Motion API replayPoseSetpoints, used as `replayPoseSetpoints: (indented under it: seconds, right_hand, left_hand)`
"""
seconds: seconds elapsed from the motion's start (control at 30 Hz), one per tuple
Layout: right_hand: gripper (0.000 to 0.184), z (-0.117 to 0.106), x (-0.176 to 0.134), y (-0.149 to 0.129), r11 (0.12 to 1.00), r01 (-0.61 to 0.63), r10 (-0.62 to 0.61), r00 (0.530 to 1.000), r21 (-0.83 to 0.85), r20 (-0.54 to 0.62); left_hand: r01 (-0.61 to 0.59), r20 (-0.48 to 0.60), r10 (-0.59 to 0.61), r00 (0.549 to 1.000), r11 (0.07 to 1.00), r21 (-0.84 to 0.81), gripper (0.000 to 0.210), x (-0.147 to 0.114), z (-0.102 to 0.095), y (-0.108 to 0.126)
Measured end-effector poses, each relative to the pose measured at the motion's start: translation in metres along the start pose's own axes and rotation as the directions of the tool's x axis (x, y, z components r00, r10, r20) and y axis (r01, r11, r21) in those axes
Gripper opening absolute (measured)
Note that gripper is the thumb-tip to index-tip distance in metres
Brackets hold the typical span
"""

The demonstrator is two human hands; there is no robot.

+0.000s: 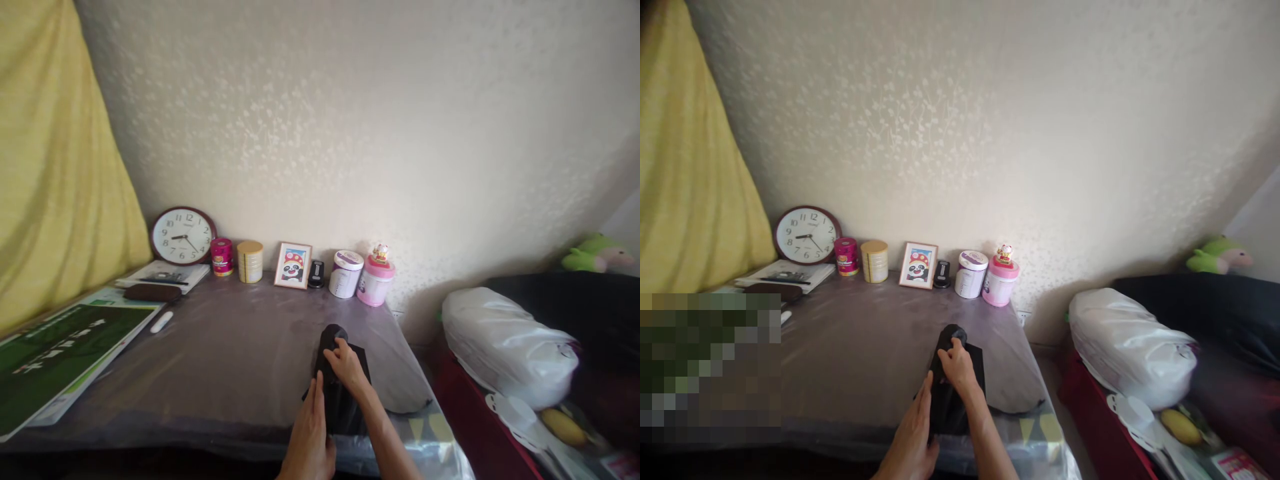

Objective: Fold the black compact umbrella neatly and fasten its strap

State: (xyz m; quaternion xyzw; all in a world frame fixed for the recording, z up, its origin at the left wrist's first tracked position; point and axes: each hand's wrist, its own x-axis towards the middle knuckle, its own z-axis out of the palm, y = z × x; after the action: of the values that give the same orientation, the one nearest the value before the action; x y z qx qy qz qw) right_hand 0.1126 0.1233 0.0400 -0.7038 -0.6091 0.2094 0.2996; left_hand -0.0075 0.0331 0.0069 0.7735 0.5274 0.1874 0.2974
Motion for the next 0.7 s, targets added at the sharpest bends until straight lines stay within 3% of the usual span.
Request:
replayPoseSetpoints:
  seconds: [0.2, 0.37, 0.6, 0.7]
  right_hand:
    - [0.044, -0.002, -0.005, -0.002, 0.99, -0.041, 0.026, 0.994, 0.137, 0.108]
    - [0.039, -0.001, -0.006, 0.0, 0.992, 0.056, -0.063, 0.996, 0.117, 0.059]
    - [0.036, -0.005, -0.012, -0.002, 0.97, 0.08, -0.126, 0.973, 0.229, 0.195]
    - [0.029, -0.007, -0.022, -0.001, 0.96, 0.236, -0.246, 0.968, 0.149, 0.051]
  left_hand:
    - [-0.109, -0.082, 0.106, 0.991, 0.993, -0.032, 0.101, -0.003, 0.004, -0.008]
    - [-0.098, -0.07, 0.102, 0.992, 0.993, 0.06, 0.101, -0.003, 0.0, -0.001]
    - [-0.033, -0.004, 0.034, 0.999, 0.99, 0.134, 0.09, 0.002, 0.009, -0.011]
    - [0.014, 0.027, -0.019, 0.999, 0.986, 0.164, 0.09, 0.004, 0.017, -0.02]
